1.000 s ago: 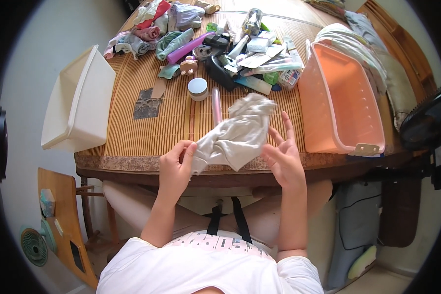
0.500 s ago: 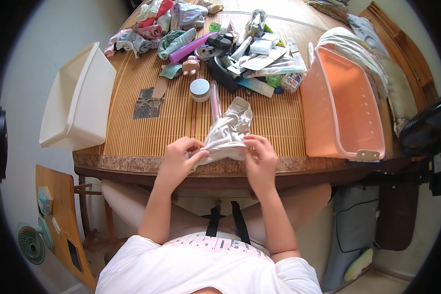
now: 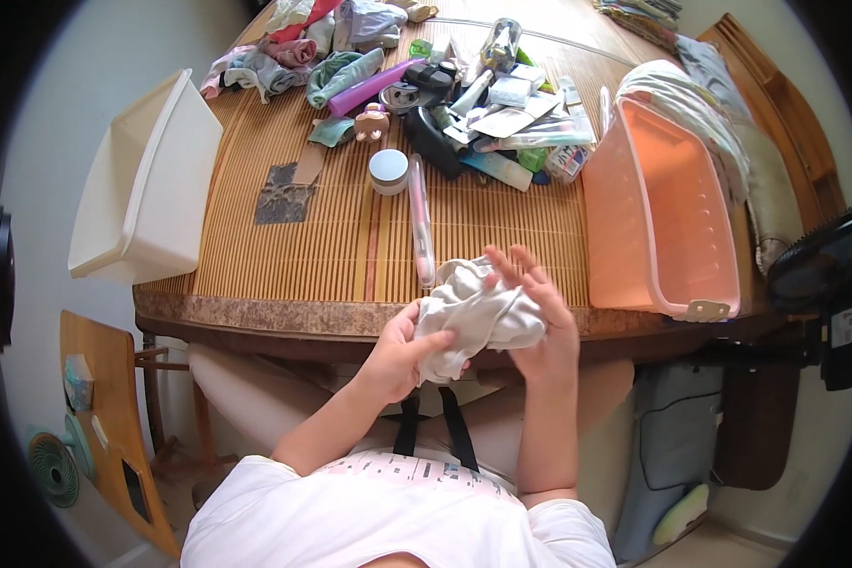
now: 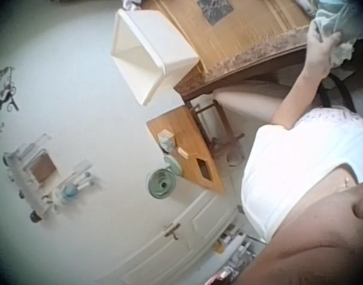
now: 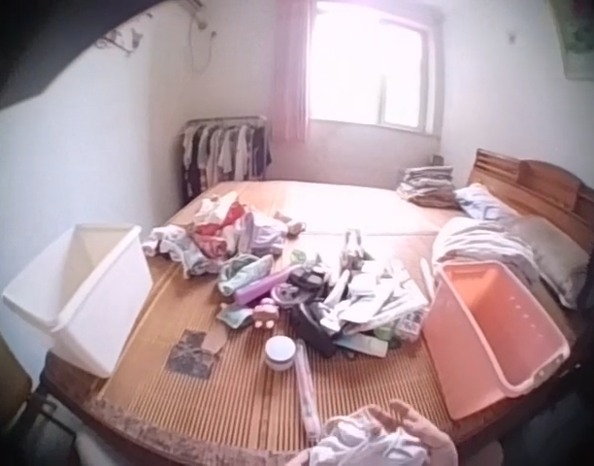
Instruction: The person wipes a translucent pink tube, a toothbrush package, and a small silver metal object using a white cloth and places items into a pink plastic bin.
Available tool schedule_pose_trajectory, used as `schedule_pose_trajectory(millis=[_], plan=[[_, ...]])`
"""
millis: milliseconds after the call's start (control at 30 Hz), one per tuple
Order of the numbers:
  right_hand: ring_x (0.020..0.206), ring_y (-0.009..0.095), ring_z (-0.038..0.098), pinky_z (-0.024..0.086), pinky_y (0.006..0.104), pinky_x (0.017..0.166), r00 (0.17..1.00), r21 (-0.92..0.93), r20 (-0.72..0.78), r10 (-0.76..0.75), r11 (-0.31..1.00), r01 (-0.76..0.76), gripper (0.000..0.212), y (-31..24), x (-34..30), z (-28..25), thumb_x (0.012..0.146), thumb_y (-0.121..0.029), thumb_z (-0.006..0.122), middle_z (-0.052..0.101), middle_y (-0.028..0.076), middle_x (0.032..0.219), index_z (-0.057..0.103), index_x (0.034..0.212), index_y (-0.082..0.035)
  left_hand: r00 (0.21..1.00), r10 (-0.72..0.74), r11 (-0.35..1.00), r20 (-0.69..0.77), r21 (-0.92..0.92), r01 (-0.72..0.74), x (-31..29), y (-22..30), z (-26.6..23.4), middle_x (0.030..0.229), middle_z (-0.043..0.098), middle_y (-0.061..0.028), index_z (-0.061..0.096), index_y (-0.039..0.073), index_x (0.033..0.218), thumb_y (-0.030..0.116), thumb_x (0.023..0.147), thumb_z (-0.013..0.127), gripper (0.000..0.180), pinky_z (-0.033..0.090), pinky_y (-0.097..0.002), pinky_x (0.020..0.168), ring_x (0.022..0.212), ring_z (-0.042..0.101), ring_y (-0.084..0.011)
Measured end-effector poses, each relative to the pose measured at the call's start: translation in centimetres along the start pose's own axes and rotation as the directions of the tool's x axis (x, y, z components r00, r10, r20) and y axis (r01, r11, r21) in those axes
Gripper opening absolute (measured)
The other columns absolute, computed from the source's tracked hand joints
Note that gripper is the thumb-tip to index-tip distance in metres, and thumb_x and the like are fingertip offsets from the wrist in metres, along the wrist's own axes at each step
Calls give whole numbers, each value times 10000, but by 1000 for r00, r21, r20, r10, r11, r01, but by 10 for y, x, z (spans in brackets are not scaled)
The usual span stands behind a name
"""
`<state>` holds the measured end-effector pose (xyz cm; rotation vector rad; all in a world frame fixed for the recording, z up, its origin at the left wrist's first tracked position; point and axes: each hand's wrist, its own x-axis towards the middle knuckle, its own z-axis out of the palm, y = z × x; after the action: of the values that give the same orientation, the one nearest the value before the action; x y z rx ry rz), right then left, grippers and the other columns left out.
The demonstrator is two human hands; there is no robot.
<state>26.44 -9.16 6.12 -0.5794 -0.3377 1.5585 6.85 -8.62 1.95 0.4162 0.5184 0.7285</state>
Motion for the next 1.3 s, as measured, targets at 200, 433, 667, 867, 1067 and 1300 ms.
schedule_pose_trajectory(millis=[200,433,667,867,1067,1300], plan=[[942,182,611,472,293,828,889,-943,328,-319,-173,286,362,-6,-44,14,993,-298,613,604,93,1157,578,1189,3,914,394,852,99,333,-404,-29,14,21,1196,588,-86,413,31,1245,43,883,736,485,498,-320,968,1127,608,-153],[843,52,526,424,206,751,998,-720,-59,-9,693,-37,143,38,-64,15,996,-105,618,627,10,904,664,946,21,898,429,790,96,443,-424,-49,20,29,980,688,-68,616,-47,1060,14,913,710,185,547,-226,803,916,675,-100],[1377,402,339,349,538,1095,906,-193,306,-293,912,361,176,28,-49,11,940,-295,677,440,146,1470,750,1002,-148,583,807,400,98,635,-661,-69,27,-2,901,609,-44,525,79,918,-8,762,846,368,500,-309,831,906,609,-152],[1142,373,570,346,507,1100,679,-260,717,-159,842,472,528,7,-69,56,864,-240,759,529,157,1343,561,1328,-83,180,875,2,450,368,-930,-84,49,24,956,616,-148,514,46,1054,-27,753,838,448,589,-395,834,899,698,-261],[1220,217,581,501,352,984,966,-585,121,-227,770,254,879,0,-61,48,871,53,690,573,129,1356,184,1577,-84,362,911,62,197,803,-593,-17,61,7,1001,578,-47,553,16,1212,44,871,756,397,494,-248,765,834,576,-112],[1370,282,440,454,433,1085,958,-277,-30,-284,924,265,943,-21,-48,20,879,103,466,326,144,1545,-10,1610,-255,639,739,-481,214,831,277,50,32,-15,1138,497,-142,511,-6,1219,492,917,629,594,418,-428,939,1093,501,-268]])
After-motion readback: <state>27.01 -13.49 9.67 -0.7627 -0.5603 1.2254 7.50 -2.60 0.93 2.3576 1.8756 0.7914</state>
